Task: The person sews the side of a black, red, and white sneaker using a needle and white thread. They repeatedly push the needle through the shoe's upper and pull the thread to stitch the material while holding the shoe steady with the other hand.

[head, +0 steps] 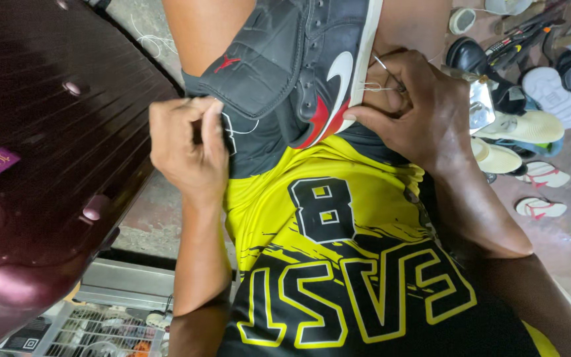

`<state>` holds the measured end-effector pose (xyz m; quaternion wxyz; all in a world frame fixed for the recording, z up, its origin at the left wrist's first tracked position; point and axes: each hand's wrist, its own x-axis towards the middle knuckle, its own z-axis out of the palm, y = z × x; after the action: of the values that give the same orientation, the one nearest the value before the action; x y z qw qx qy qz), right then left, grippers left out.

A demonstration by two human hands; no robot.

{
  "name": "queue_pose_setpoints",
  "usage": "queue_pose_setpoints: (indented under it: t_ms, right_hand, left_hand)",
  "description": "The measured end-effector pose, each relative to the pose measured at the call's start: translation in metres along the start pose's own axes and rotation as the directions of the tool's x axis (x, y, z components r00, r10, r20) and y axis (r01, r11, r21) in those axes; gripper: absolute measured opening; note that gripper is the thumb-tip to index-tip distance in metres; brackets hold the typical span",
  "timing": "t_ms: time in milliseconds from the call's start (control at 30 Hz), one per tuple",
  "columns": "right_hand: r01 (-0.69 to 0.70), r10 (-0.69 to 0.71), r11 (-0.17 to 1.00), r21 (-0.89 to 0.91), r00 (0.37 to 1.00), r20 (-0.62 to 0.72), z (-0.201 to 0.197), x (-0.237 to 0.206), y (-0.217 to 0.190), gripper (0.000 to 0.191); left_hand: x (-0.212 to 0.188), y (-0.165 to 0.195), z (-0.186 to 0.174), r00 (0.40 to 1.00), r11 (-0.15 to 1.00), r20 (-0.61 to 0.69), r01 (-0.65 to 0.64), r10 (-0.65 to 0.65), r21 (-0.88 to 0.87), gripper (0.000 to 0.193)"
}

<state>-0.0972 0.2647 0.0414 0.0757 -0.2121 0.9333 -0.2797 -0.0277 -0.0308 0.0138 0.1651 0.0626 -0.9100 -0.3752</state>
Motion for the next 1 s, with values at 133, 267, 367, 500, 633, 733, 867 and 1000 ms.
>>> queue_pose_setpoints:
  t_ms: [133,267,367,500,633,733,867,1000]
  right_hand:
    - [0.040,-0.039,0.999,0.030,0.999,-0.011,0.000,0.001,0.002,0.061]
    - [0.027,-0.027,0.999,0.030,1.000,0.004,-0.002,0.006,0.003,0.060]
    - [0.047,-0.048,0.998,0.027,0.999,0.002,-0.004,0.008,0.000,0.058]
    - [0.022,-0.022,0.999,0.031,1.000,0.005,-0.005,0.007,-0.003,0.059]
    - [-0.025,0.025,1.000,0.018,1.000,0.019,-0.001,0.003,0.000,0.059]
    - [0.019,-0.019,1.000,0.020,0.999,-0.030,0.001,0.000,0.005,0.057]
    - [0.034,-0.031,0.996,0.079,0.999,-0.039,-0.002,-0.003,0.010,0.051]
    - [0.021,-0.018,0.995,0.096,0.999,-0.031,-0.008,0.000,0.011,0.048]
  left_hand:
    - [-0.011,-0.018,-0.021,0.974,0.974,-0.017,0.226,-0.227,-0.010,0.008]
    - [-0.011,-0.029,-0.039,0.938,0.934,0.008,0.344,-0.346,0.097,0.008]
    - [-0.015,-0.016,-0.037,0.987,0.961,-0.120,0.131,-0.104,0.243,0.008]
    - [-0.016,0.021,-0.009,0.994,0.996,0.075,-0.080,0.077,0.038,0.015]
    - [0.003,0.042,0.030,0.897,0.990,0.421,-0.109,0.137,-0.089,0.033]
    - [0.017,0.043,0.043,0.873,0.994,0.476,-0.094,0.112,-0.062,0.032]
    - [0.016,0.043,0.044,0.909,0.991,0.399,-0.090,0.123,-0.101,0.023]
    - [0.015,0.043,0.045,0.913,0.985,0.371,-0.142,0.169,-0.099,0.017]
